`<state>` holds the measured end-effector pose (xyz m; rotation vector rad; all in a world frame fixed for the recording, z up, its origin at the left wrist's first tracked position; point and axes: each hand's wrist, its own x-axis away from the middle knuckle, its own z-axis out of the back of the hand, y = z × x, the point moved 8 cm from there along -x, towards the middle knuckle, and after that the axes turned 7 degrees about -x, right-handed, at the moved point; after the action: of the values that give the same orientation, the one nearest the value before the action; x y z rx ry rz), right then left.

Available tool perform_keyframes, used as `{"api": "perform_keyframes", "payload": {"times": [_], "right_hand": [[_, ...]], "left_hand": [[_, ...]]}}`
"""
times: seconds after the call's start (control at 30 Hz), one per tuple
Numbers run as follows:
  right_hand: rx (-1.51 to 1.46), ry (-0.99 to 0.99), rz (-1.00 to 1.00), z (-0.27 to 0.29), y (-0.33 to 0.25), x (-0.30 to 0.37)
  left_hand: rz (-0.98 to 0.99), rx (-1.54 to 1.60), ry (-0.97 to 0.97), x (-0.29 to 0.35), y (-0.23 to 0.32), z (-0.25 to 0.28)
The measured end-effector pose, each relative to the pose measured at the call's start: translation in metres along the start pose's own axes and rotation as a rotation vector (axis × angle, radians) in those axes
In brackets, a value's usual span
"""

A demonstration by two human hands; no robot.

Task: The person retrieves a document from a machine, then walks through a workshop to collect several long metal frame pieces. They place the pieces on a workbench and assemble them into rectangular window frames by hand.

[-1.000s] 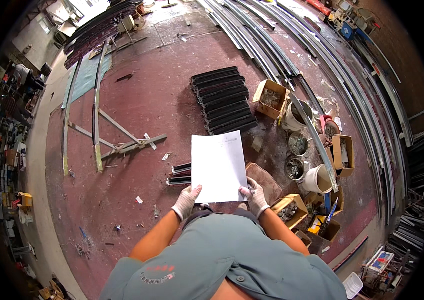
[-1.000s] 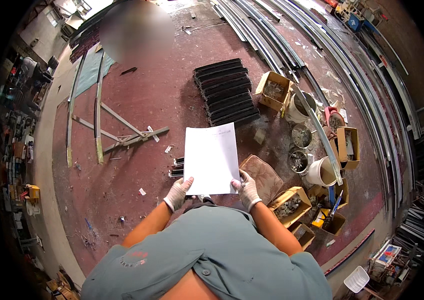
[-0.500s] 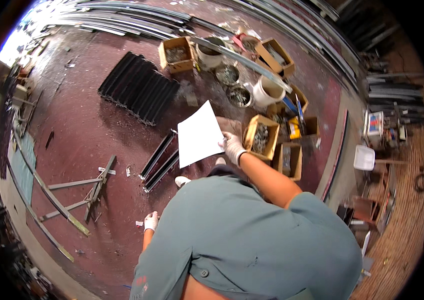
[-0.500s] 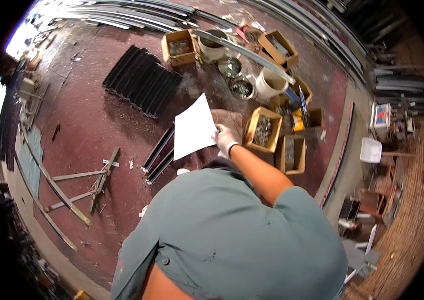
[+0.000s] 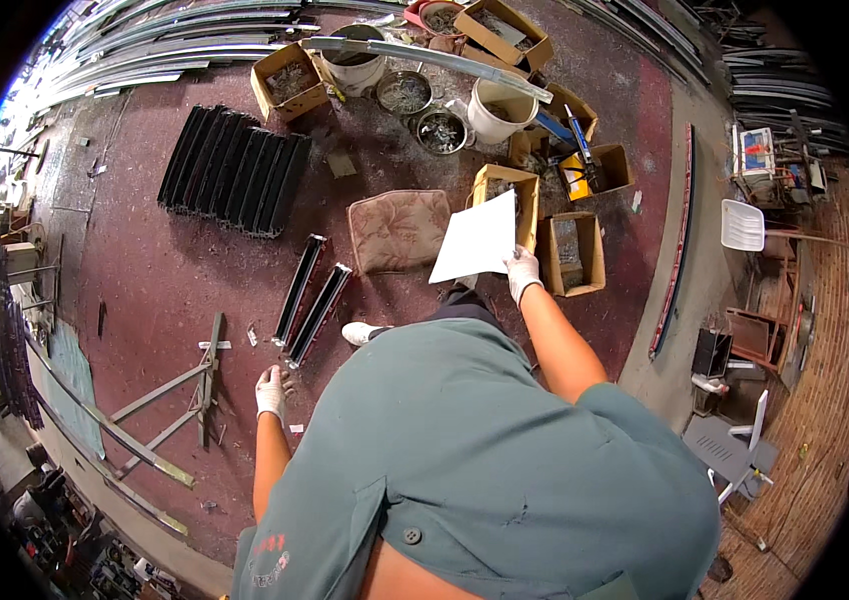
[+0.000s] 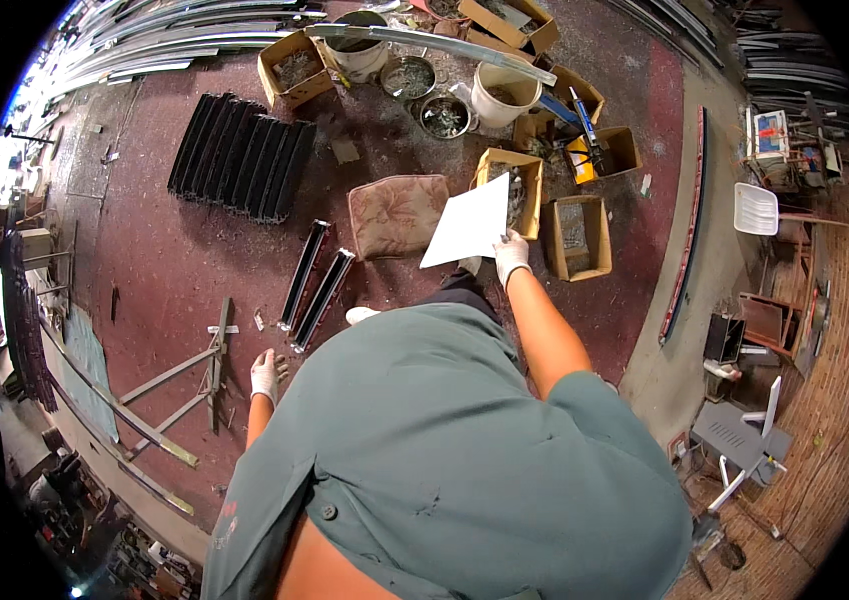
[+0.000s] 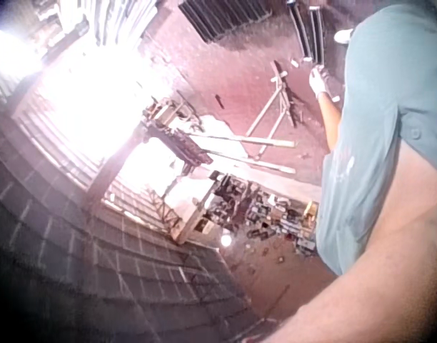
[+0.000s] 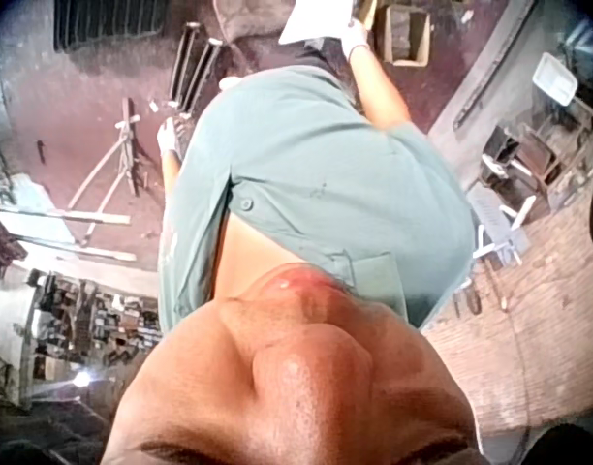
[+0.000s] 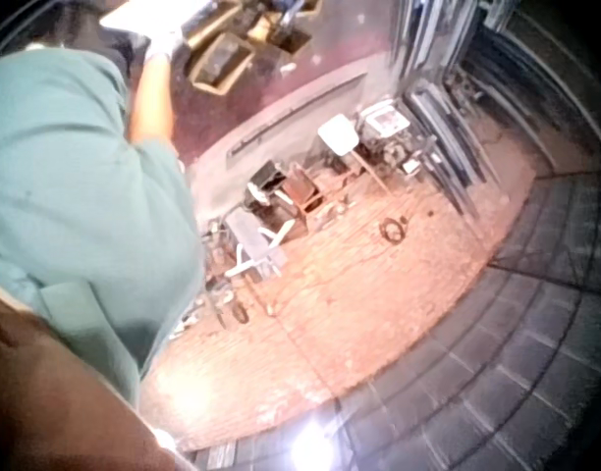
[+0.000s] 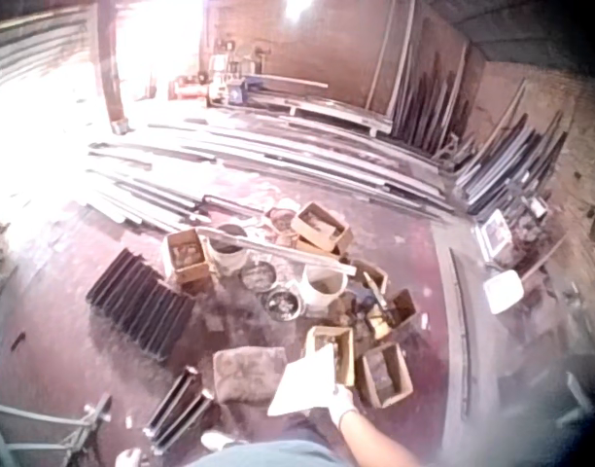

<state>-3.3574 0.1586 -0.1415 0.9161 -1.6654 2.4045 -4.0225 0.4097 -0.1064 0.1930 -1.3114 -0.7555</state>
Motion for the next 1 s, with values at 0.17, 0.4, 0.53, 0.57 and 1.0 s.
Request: {"api": "perform_keyframes", "payload": {"times": [0.17,0.4,0.53,0.57,1.0], "right_hand": [[0.000,0.061,-0.128,0.054,0.015,-0.078],[0.016,0.038,-0.217,0.089,-0.006,-0.180],[-0.007,0.030,-0.138,0.081,0.008,-0.267],[0.020,0.044,-0.134,0.076,0.007,-0.284],[-0.413,0.282,-0.151,-0.012,0.219,-0.452]], "left_hand": [[-0.013,-0.135,0.031,0.043,0.011,-0.084],[-0.224,-0.614,-0.140,0.140,-0.006,-0.250],[-0.310,-0.585,-0.020,0.194,0.035,-0.331],[-0.317,-0.554,-0.021,0.194,0.038,-0.344],[-0.389,-1.121,-0.138,0.132,0.057,-0.406]]}}
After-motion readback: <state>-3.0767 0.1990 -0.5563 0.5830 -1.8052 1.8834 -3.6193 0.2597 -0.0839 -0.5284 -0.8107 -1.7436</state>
